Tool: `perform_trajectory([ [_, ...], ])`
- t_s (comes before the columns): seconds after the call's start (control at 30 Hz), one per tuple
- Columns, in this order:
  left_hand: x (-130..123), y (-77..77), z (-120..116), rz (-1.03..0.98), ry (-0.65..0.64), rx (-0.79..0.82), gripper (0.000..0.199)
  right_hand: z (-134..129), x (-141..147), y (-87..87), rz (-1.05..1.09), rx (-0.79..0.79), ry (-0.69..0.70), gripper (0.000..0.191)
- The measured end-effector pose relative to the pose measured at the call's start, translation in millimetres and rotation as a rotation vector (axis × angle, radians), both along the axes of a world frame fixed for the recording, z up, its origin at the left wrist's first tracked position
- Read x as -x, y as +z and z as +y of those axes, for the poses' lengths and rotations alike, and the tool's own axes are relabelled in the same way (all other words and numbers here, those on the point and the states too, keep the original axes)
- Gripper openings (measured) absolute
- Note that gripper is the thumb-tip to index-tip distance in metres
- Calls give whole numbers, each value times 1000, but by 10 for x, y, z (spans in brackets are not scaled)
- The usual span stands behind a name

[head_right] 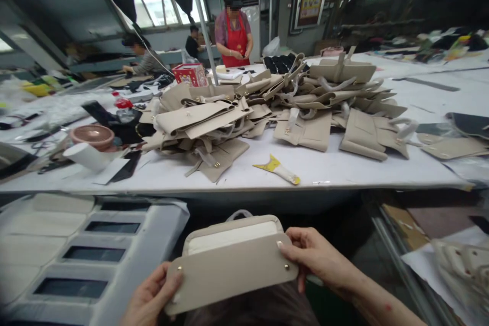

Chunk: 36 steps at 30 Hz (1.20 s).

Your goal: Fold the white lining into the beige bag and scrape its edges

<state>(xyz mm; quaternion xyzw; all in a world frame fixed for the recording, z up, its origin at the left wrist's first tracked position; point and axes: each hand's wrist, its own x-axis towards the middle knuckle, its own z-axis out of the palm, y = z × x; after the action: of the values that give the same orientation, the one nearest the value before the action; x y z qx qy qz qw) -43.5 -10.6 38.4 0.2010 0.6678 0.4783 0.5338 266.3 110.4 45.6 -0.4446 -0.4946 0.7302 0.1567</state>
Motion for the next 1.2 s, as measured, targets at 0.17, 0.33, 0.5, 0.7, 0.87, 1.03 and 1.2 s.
perform_trajectory([
  [0.17, 36, 62, 158, 89, -6, -35, 48, 5, 114, -293, -45, -35, -274, 50],
  [0.33, 182, -123, 303, 188, 1, -18, 50, 119, 196, -393, -256, -145, -370, 59],
  [0.5, 304, -251, 388, 325, -63, 24, 48, 211, 280, -406, -310, -124, -416, 60],
  [0.7, 394, -361, 445, 313, -66, 52, 46, 258, 261, -528, -296, -40, -402, 59],
  [0.87, 446, -454, 462, 267, -65, 82, 48, 259, 223, -636, -294, 33, -436, 62],
  [1.03, 448, -449, 485, 217, -64, 117, 50, 259, 218, -670, -249, 131, -470, 59],
  [1.2, 451, -466, 489, 202, -51, 137, 50, 253, 230, -667, -221, 165, -518, 60],
])
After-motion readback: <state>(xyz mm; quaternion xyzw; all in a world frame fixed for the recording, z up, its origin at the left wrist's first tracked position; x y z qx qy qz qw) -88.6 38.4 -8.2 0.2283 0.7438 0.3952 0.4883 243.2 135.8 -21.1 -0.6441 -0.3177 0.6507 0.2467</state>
